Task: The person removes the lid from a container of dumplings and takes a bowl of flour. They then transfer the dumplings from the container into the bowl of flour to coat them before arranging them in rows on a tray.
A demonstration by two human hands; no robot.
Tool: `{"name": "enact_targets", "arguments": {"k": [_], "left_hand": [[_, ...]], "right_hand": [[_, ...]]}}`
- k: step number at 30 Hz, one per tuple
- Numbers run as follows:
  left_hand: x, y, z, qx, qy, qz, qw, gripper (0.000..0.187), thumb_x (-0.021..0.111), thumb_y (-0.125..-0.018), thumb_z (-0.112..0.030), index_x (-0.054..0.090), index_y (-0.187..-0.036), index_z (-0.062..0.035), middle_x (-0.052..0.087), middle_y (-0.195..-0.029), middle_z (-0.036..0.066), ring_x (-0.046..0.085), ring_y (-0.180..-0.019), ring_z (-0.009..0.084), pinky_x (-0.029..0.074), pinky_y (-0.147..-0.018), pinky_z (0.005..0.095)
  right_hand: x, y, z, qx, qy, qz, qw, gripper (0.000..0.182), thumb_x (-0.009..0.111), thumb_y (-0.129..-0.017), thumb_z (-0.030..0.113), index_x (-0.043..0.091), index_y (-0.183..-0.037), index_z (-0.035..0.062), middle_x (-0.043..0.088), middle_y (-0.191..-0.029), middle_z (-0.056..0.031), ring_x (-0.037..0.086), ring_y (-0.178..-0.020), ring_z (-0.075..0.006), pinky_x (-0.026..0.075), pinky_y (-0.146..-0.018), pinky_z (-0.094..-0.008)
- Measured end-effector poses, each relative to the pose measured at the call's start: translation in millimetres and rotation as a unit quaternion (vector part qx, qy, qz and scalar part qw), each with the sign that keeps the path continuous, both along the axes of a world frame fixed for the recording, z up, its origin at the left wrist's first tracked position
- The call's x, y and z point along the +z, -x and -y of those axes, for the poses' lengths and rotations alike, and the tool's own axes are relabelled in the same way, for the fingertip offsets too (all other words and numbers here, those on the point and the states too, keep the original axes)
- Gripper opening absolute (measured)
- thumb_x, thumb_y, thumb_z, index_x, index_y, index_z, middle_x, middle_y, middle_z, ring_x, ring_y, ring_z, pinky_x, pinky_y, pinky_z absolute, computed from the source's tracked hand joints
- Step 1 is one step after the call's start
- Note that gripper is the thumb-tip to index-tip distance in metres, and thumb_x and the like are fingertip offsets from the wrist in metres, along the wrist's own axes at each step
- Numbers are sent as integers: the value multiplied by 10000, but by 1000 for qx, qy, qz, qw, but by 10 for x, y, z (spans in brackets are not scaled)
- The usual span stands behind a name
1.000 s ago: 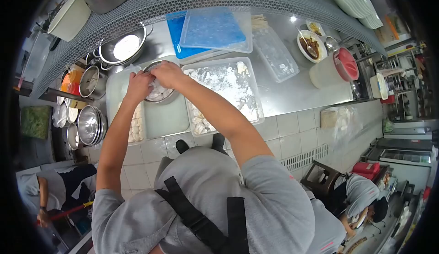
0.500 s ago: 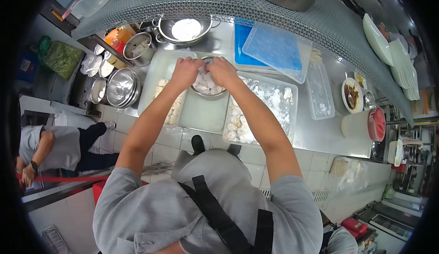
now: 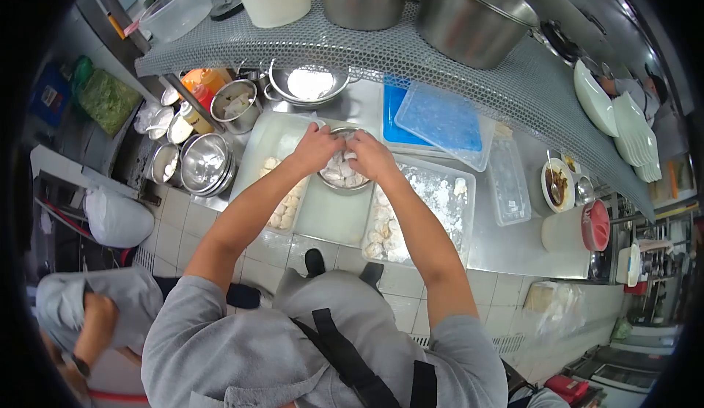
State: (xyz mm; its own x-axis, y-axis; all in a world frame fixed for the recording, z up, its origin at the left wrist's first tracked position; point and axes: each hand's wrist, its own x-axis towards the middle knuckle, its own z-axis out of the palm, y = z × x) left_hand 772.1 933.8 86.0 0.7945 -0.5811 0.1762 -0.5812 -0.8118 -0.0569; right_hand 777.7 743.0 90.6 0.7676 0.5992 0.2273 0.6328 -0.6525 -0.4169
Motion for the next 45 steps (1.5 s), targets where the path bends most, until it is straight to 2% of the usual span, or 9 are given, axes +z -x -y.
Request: {"name": "enact_targets", "arguments": {"k": [5, 7, 17, 25, 27, 33, 38, 42, 45], "left_hand": [[93, -124, 9, -94, -49, -40, 994, 255, 589, -727, -16, 682, -895, -183, 662, -881, -38, 561, -931, 190, 346, -801, 398], [-6, -183, -19, -106, -44, -45, 992, 261, 584, -728, -12, 703, -859, -203, 654, -872, -58, 550, -934, 182, 344, -805, 396], [45, -334, -49, -173, -41, -80, 981, 68, 657, -723, -217, 691, -758, -168, 598, -851, -19, 534, -937, 176, 320, -835, 404], [319, -212, -30, -147, 92, -155, 973, 116, 659, -787, -170, 637, -850, -75, 620, -931, 57, 559, -972, 243, 368, -856, 438], [423, -239, 67, -148, 130, -215, 956, 112, 655, -826, -161, 648, -888, -68, 631, -994, 49, 585, -985, 223, 424, -833, 388], [446, -53, 656, -35, 516, -506, 690, 119, 509, -973, -130, 550, -1039, -40, 611, -1187, 101, 609, -1021, 174, 531, -820, 316], [68, 194, 1545, 33, 547, -618, 564, 152, 471, -991, -164, 485, -1106, -64, 600, -1071, 90, 609, -1082, 217, 581, -804, 366], [-367, 112, 2094, 86, 481, -669, 560, 187, 493, -984, -222, 510, -1068, -55, 584, -1035, 73, 634, -996, 208, 589, -758, 361], [-708, -97, 2380, 74, 354, -586, 725, 235, 559, -944, -275, 549, -1034, -58, 625, -966, 75, 638, -854, 220, 551, -708, 369]], "right_hand": [[-29, 95, 326, -121, -266, -195, 936, 208, 719, -787, 141, 619, -936, 34, 620, -800, -26, 583, -730, -128, 487, -662, -262], [-38, 236, 485, -183, -509, -413, 733, 129, 679, -842, 117, 612, -921, 40, 631, -845, -17, 567, -743, -89, 478, -656, -250], [-424, 776, 1208, -211, -705, -418, 532, 65, 575, -912, 86, 569, -969, 53, 599, -856, -20, 565, -744, -117, 471, -656, -251], [-729, 986, 1817, -300, -676, -379, 556, 242, 685, -805, 15, 557, -1010, 24, 618, -945, -85, 595, -841, -170, 490, -723, -275], [-884, 988, 2008, -412, -466, -262, 738, 281, 759, -742, 75, 583, -953, 17, 619, -895, -69, 584, -792, -162, 482, -705, -276], [-1052, 641, 2357, -423, -309, -176, 834, 354, 777, -701, 120, 610, -982, -15, 644, -820, -70, 599, -742, -151, 490, -691, -292], [-1066, 506, 2466, -478, -180, -27, 859, 276, 713, -727, 90, 628, -969, -12, 648, -775, -148, 629, -696, -243, 499, -658, -335], [-821, 906, 2464, -474, -236, -86, 844, 249, 688, -722, 69, 642, -948, -24, 647, -823, -182, 633, -755, -327, 500, -716, -409], [-697, 1216, 2415, -467, -257, -120, 837, 215, 687, -725, 61, 644, -915, -31, 642, -799, -190, 633, -721, -318, 503, -691, -397]]}}
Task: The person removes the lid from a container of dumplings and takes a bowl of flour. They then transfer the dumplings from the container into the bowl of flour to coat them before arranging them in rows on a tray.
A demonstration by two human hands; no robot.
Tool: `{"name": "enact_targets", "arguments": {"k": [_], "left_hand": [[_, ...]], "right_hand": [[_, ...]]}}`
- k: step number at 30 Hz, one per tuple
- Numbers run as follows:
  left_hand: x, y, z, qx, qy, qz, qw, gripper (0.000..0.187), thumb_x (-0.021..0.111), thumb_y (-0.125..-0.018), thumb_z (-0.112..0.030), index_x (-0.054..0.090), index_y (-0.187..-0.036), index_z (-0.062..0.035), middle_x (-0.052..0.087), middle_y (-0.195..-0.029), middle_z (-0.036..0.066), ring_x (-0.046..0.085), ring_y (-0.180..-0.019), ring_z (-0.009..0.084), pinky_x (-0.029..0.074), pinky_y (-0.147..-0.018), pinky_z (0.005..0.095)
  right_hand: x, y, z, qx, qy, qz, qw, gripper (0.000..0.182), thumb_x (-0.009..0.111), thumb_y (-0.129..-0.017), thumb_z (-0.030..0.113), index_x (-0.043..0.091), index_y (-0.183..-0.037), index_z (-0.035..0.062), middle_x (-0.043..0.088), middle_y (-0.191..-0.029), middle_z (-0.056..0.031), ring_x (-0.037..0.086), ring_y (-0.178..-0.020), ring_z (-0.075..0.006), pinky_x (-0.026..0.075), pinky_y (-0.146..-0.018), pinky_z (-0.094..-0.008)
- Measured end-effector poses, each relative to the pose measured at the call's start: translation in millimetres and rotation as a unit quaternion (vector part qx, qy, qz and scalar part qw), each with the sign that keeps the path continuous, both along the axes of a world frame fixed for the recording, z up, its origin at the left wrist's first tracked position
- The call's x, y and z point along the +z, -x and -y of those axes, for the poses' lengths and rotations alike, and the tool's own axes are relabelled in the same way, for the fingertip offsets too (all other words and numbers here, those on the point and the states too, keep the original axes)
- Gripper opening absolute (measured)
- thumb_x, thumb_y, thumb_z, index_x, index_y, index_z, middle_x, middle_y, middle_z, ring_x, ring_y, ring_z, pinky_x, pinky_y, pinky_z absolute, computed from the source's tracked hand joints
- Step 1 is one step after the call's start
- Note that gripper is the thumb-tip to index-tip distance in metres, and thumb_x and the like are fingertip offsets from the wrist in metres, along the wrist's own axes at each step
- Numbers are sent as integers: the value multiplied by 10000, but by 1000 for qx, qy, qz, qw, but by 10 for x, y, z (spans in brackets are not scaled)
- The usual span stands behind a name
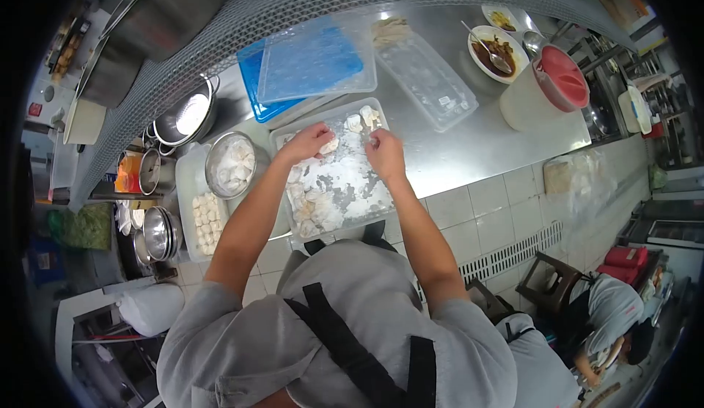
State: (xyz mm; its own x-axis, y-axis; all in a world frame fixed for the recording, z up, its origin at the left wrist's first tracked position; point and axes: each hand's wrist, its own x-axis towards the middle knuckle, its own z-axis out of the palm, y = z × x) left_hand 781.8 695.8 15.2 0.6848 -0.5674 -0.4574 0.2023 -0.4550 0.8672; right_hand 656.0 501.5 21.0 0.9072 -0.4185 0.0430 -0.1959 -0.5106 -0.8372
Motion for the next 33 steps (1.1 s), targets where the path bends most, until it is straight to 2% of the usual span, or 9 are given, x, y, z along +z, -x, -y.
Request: {"name": "enact_targets", "arguments": {"k": [2, 6, 8, 14, 18, 20, 23, 28, 33], "left_hand": [[-104, -160, 144, -179, -122, 244, 945, 326, 657, -868, -322, 575, -955, -19, 636, -866, 116, 612, -769, 250, 496, -660, 389], [-140, -240, 369, -236, -167, 322, 901, 376, 717, -804, -309, 569, -936, 10, 626, -810, 160, 612, -789, 296, 463, -669, 407], [-188, -196, 386, -150, -102, 432, 884, 384, 749, -768, -266, 574, -968, 11, 635, -838, 169, 613, -806, 321, 482, -692, 399], [-379, 67, 308, 89, 58, 378, 920, 385, 757, -743, -143, 577, -1043, 17, 622, -939, 185, 625, -904, 318, 503, -744, 393], [-381, 148, 308, 108, 81, 388, 912, 358, 752, -730, -102, 586, -1022, 21, 612, -968, 196, 618, -924, 346, 501, -755, 397], [-314, 150, 353, 80, -36, 475, 876, 355, 762, -701, -85, 606, -1004, 15, 616, -960, 202, 610, -919, 377, 497, -767, 410], [-286, 241, 421, 112, -120, 469, 868, 365, 776, -673, -80, 622, -991, 10, 617, -965, 211, 603, -905, 394, 487, -778, 429], [-239, 239, 559, 122, -79, 440, 886, 395, 794, -656, -100, 622, -992, 17, 613, -953, 220, 595, -889, 405, 479, -773, 443], [-218, 200, 660, 169, -47, 454, 873, 405, 802, -642, -94, 624, -988, 20, 608, -948, 223, 593, -886, 409, 480, -767, 444]], "right_hand": [[12, 137, -17, 9, -16, 7, 1000, 215, 684, -727, 51, 640, -919, -34, 639, -791, -191, 633, -701, -308, 505, -673, -386], [19, 248, 2, 30, -22, -3, 999, 180, 681, -731, 48, 629, -887, -23, 640, -823, -203, 638, -752, -343, 505, -699, -409], [-29, 236, 15, 36, -15, 1, 999, 175, 679, -734, 51, 626, -885, -21, 639, -843, -210, 634, -779, -360, 502, -717, -420], [-85, 94, 11, 54, 8, -12, 998, 181, 666, -755, 58, 623, -916, -12, 629, -932, -223, 612, -888, -388, 489, -785, -444], [-113, -61, -48, 54, 46, -12, 997, 181, 654, -775, 63, 627, -941, -2, 620, -983, -220, 603, -924, -391, 491, -820, -447], [-142, -152, -88, 47, 75, -6, 996, 179, 656, -780, 72, 629, -939, -4, 620, -979, -217, 606, -921, -391, 494, -822, -446], [-209, -295, -119, 27, 118, -1, 993, 188, 666, -787, 99, 628, -936, -8, 619, -969, -209, 613, -918, -378, 506, -811, -440], [-323, -499, -141, 12, 152, 1, 988, 212, 681, -779, 135, 633, -945, 11, 623, -942, -186, 618, -873, -375, 502, -772, -453], [-269, -644, -149, -3, 186, -2, 983, 215, 663, -807, 152, 624, -951, -2, 596, -1072, -198, 615, -932, -342, 527, -766, -424]]}}
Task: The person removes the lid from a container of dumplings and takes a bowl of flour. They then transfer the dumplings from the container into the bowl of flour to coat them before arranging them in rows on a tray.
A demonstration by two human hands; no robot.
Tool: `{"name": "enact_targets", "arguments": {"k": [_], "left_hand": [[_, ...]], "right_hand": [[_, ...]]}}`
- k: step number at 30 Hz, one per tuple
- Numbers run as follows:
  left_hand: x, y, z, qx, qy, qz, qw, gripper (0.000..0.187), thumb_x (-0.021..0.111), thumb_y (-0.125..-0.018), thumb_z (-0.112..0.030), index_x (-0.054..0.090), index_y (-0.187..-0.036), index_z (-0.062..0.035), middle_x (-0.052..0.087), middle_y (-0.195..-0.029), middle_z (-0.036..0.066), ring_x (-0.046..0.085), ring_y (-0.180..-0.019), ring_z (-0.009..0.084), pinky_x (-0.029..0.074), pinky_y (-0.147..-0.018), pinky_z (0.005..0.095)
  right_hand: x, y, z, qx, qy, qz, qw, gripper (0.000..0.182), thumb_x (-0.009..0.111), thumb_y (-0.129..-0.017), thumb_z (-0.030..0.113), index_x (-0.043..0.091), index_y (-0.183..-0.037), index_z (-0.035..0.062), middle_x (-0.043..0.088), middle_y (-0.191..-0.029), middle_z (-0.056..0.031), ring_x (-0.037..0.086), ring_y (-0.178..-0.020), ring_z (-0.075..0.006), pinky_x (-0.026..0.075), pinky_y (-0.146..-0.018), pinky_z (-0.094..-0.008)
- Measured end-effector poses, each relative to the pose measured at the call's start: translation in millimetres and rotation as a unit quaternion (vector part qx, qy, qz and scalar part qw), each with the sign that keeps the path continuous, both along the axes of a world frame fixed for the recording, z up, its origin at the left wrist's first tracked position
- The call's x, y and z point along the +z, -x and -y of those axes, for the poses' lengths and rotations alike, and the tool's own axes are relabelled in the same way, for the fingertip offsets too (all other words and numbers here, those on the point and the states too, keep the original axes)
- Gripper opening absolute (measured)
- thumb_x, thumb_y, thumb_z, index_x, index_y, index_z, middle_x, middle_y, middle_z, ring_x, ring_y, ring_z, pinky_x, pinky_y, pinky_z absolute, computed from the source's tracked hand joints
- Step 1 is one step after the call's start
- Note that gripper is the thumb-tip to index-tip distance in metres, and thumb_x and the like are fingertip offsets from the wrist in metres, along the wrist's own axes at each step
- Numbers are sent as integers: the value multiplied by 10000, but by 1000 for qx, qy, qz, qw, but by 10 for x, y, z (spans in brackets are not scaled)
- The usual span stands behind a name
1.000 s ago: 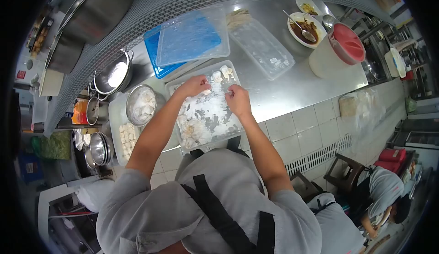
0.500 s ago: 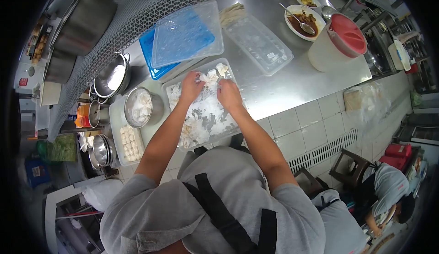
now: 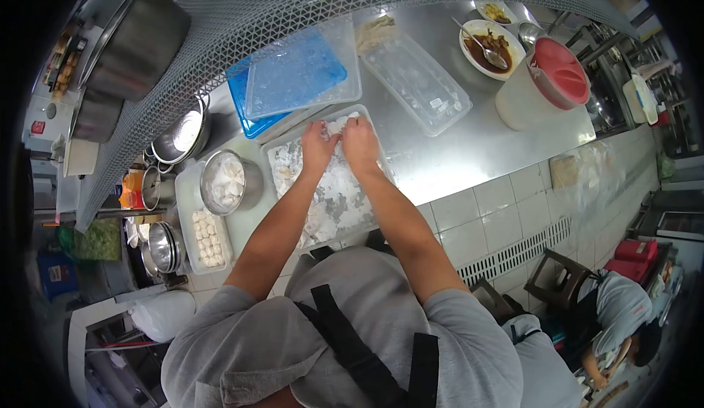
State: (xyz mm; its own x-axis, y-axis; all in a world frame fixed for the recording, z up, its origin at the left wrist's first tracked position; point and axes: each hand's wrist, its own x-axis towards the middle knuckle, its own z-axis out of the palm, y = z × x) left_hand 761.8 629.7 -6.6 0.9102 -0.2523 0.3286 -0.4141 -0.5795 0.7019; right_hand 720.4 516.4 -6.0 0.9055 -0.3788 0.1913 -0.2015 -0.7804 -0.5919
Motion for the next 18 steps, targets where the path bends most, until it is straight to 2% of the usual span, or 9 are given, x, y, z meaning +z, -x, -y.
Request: {"name": "enact_targets", "arguments": {"k": [3, 6, 8, 12, 13, 14, 15, 17, 18], "left_hand": [[-1, 17, 38, 13, -17, -6, 1000, 408, 805, -633, -92, 615, -977, 19, 605, -935, 217, 593, -877, 402, 478, -758, 448], [-179, -21, 31, 39, -6, -11, 999, 413, 805, -625, -86, 599, -966, 22, 599, -928, 220, 590, -870, 406, 473, -748, 456], [-335, -77, 59, 19, 57, 9, 998, 403, 797, -638, -100, 586, -957, 25, 595, -928, 223, 591, -856, 406, 470, -731, 463], [-87, 35, -112, 6, -8, 30, 1000, 412, 766, -693, -139, 583, -1022, 29, 596, -1014, 228, 609, -856, 383, 500, -751, 429], [22, 75, -262, 27, -9, 32, 999, 412, 766, -693, -139, 583, -1022, 29, 596, -1014, 228, 609, -856, 383, 500, -751, 429], [120, 127, -389, 13, 7, 4, 1000, 433, 762, -700, -141, 575, -1052, 30, 597, -1032, 225, 614, -862, 374, 504, -764, 416], [153, 187, -495, -10, 25, -26, 999, 455, 758, -708, -144, 567, -1082, 31, 598, -1051, 222, 618, -868, 364, 509, -776, 404], [257, 282, -775, -5, -53, -44, 998, 475, 763, -728, -160, 565, -1127, 6, 609, -1065, 194, 632, -873, 298, 519, -776, 384], [204, 268, -861, -5, -13, -83, 996, 474, 773, -733, -160, 568, -1133, -11, 627, -1055, 171, 649, -849, 252, 537, -743, 374]], "right_hand": [[-45, 84, -14, -17, -3, 90, 996, 202, 633, -805, 106, 626, -989, 21, 588, -1119, -201, 592, -1001, -376, 510, -812, -435], [-137, 113, 30, 27, -7, 85, 996, 230, 600, -807, 71, 597, -1022, -13, 531, -1243, -248, 588, -1030, -382, 501, -854, -453], [-166, 150, 79, 31, -7, 95, 995, 246, 593, -806, 64, 591, -1038, -16, 521, -1263, -249, 586, -1041, -385, 500, -858, -452], [83, 143, -54, 54, -3, 130, 990, 272, 591, -795, 52, 588, -1061, -6, 526, -1253, -244, 596, -1015, -383, 502, -850, -443], [225, 155, -112, 42, -72, 106, 991, 277, 595, -789, 49, 593, -1062, 3, 536, -1232, -240, 599, -998, -380, 503, -839, -439], [296, 154, -164, 20, -138, 79, 987, 283, 599, -783, 46, 598, -1064, 11, 546, -1211, -235, 602, -980, -376, 505, -828, -435], [269, 147, -250, 24, -137, 77, 987, 283, 599, -783, 46, 598, -1064, 11, 546, -1211, -235, 602, -980, -376, 505, -828, -435], [168, 157, -330, 42, -108, 150, 982, 279, 606, -768, 47, 614, -1046, 24, 551, -1188, -221, 601, -956, -369, 506, -807, -429], [88, 135, -390, 25, -55, 198, 978, 291, 607, -750, 42, 621, -1040, 23, 550, -1192, -218, 592, -991, -371, 504, -812, -439]]}}
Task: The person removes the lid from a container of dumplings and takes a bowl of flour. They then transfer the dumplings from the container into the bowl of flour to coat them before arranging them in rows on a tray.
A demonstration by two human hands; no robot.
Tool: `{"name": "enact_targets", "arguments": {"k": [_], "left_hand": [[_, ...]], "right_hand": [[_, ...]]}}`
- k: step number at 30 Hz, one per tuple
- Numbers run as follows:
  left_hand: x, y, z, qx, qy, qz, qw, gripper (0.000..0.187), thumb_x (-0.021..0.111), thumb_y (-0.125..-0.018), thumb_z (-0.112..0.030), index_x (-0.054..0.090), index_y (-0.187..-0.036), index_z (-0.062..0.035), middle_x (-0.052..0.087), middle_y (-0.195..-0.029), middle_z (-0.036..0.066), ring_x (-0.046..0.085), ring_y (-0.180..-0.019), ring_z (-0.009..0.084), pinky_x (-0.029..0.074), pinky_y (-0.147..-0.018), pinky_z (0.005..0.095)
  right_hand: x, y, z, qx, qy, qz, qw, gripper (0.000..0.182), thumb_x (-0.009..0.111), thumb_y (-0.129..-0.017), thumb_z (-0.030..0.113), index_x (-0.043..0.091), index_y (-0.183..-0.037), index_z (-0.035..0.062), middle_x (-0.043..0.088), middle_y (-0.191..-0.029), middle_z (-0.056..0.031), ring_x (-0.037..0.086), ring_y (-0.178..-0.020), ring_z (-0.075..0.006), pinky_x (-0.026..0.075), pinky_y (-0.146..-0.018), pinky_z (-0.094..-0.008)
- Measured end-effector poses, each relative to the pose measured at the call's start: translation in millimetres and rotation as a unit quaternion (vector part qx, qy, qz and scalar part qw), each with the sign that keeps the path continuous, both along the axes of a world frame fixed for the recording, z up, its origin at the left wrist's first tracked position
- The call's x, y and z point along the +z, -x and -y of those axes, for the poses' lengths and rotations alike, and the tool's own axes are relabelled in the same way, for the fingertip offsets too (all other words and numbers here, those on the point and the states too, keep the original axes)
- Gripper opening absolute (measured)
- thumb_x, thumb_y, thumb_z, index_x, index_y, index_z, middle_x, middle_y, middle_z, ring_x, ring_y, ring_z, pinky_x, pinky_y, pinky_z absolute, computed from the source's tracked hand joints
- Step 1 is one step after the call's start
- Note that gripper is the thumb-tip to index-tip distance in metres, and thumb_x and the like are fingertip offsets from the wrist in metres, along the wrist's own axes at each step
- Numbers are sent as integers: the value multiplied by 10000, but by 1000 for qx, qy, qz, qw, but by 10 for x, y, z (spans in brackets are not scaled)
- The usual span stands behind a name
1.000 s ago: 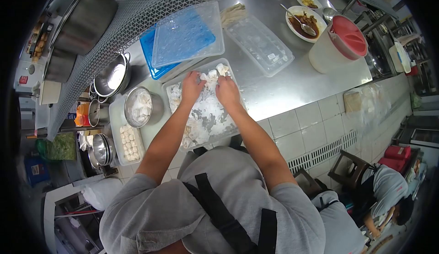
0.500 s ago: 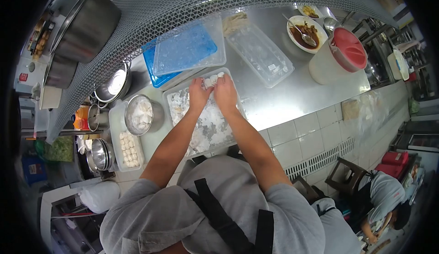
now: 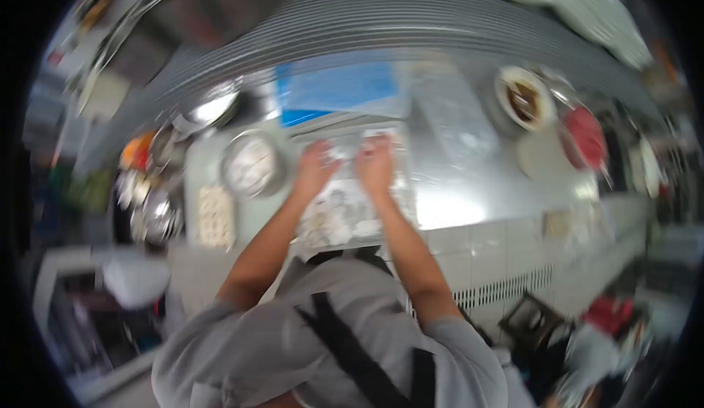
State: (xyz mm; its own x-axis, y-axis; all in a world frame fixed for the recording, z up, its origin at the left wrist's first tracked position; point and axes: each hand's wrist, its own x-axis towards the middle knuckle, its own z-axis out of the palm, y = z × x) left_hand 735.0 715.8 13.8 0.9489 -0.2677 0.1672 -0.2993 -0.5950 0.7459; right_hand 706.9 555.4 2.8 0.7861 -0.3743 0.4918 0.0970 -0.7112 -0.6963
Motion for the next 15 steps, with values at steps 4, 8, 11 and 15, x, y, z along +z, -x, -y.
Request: {"name": "enact_targets", "arguments": {"k": [4, 8, 11, 15], "left_hand": [[488, 119, -192, -40, -3, -36, 999, 384, 760, -759, -144, 592, -1077, -8, 657, -989, 163, 654, -869, 276, 528, -766, 373], [703, 6, -788, -90, 5, 34, 995, 312, 668, -852, -101, 589, -1127, 21, 649, -991, 162, 631, -900, 263, 512, -801, 366], [830, -279, -1470, -58, -90, 94, 990, 328, 616, -890, -123, 564, -1149, 71, 641, -1056, 218, 635, -959, 299, 506, -834, 383], [613, -628, -1846, -114, -284, -4, 952, 496, 647, -851, -210, 523, -1204, 116, 576, -1182, 306, 566, -1108, 414, 449, -949, 424]], "right_hand": [[136, 245, -219, -14, -71, -59, 996, 229, 600, -746, 47, 609, -973, 18, 548, -1085, -210, 584, -939, -393, 500, -798, -449], [301, 574, -294, -39, -93, -102, 990, 174, 589, -757, 41, 601, -929, 24, 552, -1041, -183, 590, -914, -381, 504, -775, -449], [340, 645, -334, -50, -91, -100, 990, 137, 586, -762, 49, 586, -897, 29, 542, -1009, -165, 593, -900, -371, 505, -756, -453], [543, 785, -392, -88, -110, -102, 985, 118, 585, -773, 67, 575, -884, 30, 524, -1022, -152, 594, -889, -361, 504, -748, -458]]}}
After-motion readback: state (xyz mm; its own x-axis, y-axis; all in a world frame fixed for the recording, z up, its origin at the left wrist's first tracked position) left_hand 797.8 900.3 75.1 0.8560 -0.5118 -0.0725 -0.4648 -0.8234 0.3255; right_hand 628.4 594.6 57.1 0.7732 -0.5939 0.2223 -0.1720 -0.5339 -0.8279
